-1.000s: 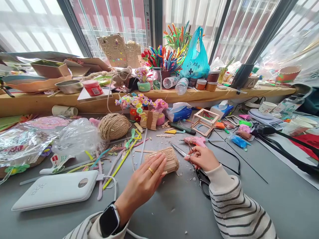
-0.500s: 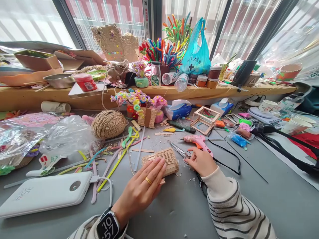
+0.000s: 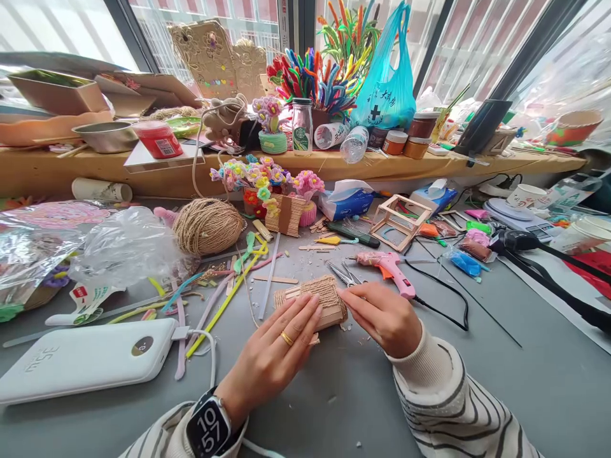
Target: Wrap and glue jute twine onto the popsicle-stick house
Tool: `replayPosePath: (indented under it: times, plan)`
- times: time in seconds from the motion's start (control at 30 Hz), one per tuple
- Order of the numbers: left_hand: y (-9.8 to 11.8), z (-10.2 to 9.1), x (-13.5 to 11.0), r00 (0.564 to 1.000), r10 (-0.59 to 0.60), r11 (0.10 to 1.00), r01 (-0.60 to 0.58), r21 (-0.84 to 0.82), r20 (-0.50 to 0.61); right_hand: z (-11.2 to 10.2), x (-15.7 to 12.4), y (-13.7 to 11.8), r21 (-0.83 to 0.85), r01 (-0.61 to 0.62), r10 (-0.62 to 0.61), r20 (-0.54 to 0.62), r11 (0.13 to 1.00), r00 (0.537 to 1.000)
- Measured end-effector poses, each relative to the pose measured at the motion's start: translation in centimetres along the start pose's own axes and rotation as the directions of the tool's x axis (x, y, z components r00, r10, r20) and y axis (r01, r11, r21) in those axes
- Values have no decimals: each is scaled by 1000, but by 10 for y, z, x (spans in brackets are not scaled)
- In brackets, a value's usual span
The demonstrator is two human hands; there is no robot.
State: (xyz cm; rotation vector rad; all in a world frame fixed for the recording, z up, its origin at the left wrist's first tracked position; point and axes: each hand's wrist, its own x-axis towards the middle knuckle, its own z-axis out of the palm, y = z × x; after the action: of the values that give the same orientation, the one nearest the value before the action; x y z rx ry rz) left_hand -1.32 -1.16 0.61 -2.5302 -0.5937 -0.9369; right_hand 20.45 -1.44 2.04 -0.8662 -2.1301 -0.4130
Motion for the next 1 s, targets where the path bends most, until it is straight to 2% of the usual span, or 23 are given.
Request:
replayPosePath:
  times: [0.27, 0.53, 0.77, 1.0]
  plan:
    - [0, 1, 0, 999, -33, 999, 33, -18, 3, 2, 4, -3, -135, 79, -80, 4, 988, 997]
    - [0, 2, 1, 999, -40, 998, 40, -39, -2, 9, 3, -6, -179, 3, -7, -24, 984, 1000]
    - [0, 2, 0, 999, -53, 998, 53, -32, -10, 13, 1, -4, -113, -93, 86, -65, 989, 994]
    - [-1, 4, 1, 999, -44, 999, 43, -32, -21, 15, 4, -6, 108, -258, 270, -109, 960, 957]
